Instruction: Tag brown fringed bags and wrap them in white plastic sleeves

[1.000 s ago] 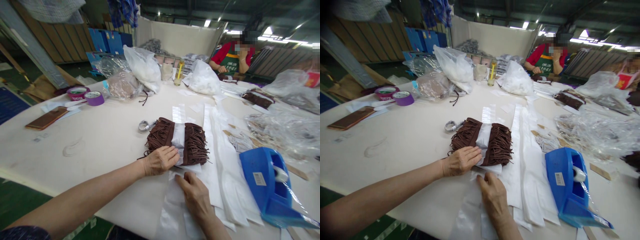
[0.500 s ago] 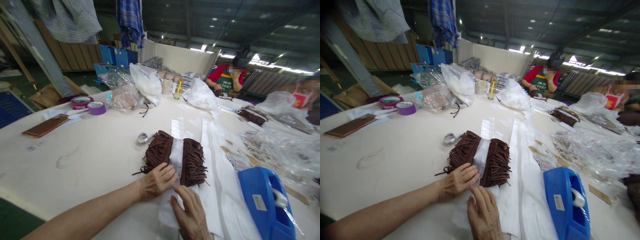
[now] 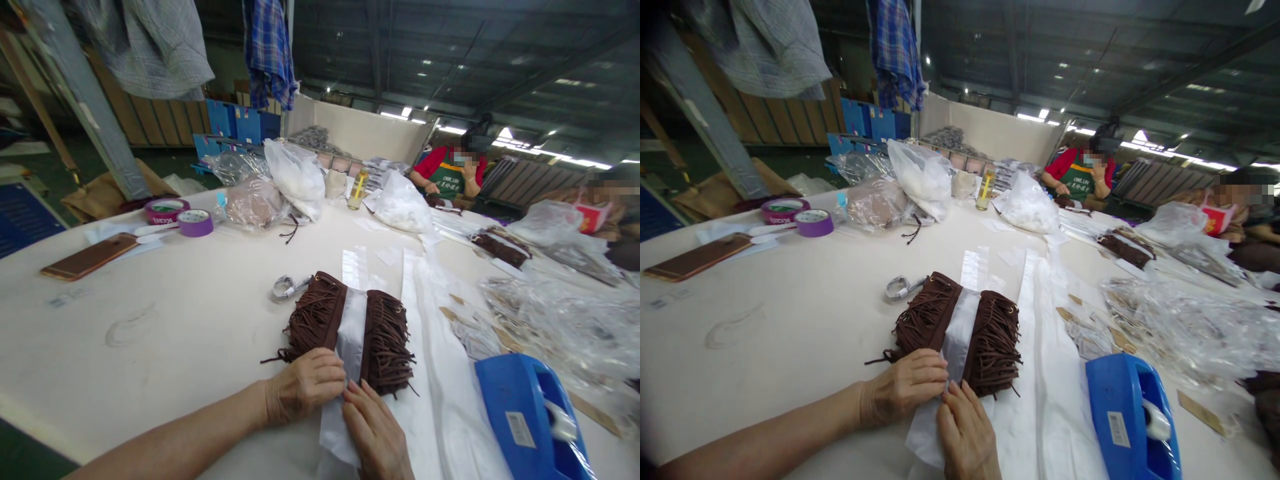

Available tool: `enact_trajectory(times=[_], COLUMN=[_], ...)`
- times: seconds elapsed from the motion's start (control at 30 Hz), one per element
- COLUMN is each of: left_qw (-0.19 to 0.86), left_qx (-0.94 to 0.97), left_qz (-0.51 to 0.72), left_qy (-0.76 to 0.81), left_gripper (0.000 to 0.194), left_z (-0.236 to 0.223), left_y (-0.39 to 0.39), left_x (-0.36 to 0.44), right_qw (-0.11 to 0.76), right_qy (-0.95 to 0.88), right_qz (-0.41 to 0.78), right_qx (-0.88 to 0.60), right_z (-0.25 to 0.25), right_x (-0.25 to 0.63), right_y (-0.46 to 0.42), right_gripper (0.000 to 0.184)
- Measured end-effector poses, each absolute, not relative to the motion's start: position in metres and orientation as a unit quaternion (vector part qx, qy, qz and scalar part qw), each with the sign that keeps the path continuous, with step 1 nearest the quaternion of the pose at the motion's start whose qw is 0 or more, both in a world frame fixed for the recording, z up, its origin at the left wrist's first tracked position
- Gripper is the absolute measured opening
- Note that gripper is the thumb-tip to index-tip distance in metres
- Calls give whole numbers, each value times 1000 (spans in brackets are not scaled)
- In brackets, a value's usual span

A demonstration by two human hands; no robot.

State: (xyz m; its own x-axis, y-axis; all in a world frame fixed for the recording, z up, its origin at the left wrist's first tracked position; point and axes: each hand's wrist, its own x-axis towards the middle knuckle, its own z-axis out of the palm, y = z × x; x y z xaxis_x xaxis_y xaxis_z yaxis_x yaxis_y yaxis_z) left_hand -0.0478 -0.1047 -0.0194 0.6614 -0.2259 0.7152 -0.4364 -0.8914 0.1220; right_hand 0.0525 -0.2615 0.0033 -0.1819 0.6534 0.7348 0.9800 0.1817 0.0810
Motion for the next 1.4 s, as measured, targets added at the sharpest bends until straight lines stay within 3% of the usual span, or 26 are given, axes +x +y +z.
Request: enact_trajectory(times=[0.43,0.53,0.73,0.93,1.03,1.13,1.23,1.4], left_qw=[110,161,328,346,310,205,132,105], left_qx=[937,936,906,872,873,905,932,951], left_qz=[288,263,263,339,368,370,337,289], left_qy=[-165,-167,-42,76,74,36,-25,-8], left_gripper=[16,14,46,44,33,24,31,37], left_z=[-27,-20,-10,-20,-19,-13,-9,-14], left_y=[-107,-105,-110,-125,-126,-126,-128,-135], left_x=[-45,-49,-58,-49,-47,-44,-40,-36], right_qw=[284,285,300,265,280,304,326,339], right_qy=[-718,-733,-705,-567,-498,-466,-458,-452], right_qz=[-317,-262,-71,58,98,116,114,60], right_qx=[-552,-560,-639,-777,-815,-822,-819,-823], right_z=[3,23,32,11,4,0,-3,-6], right_x=[34,47,85,98,98,97,97,96], right_y=[-255,-251,-236,-219,-214,-212,-211,-211], right_gripper=[31,29,23,14,19,20,19,26])
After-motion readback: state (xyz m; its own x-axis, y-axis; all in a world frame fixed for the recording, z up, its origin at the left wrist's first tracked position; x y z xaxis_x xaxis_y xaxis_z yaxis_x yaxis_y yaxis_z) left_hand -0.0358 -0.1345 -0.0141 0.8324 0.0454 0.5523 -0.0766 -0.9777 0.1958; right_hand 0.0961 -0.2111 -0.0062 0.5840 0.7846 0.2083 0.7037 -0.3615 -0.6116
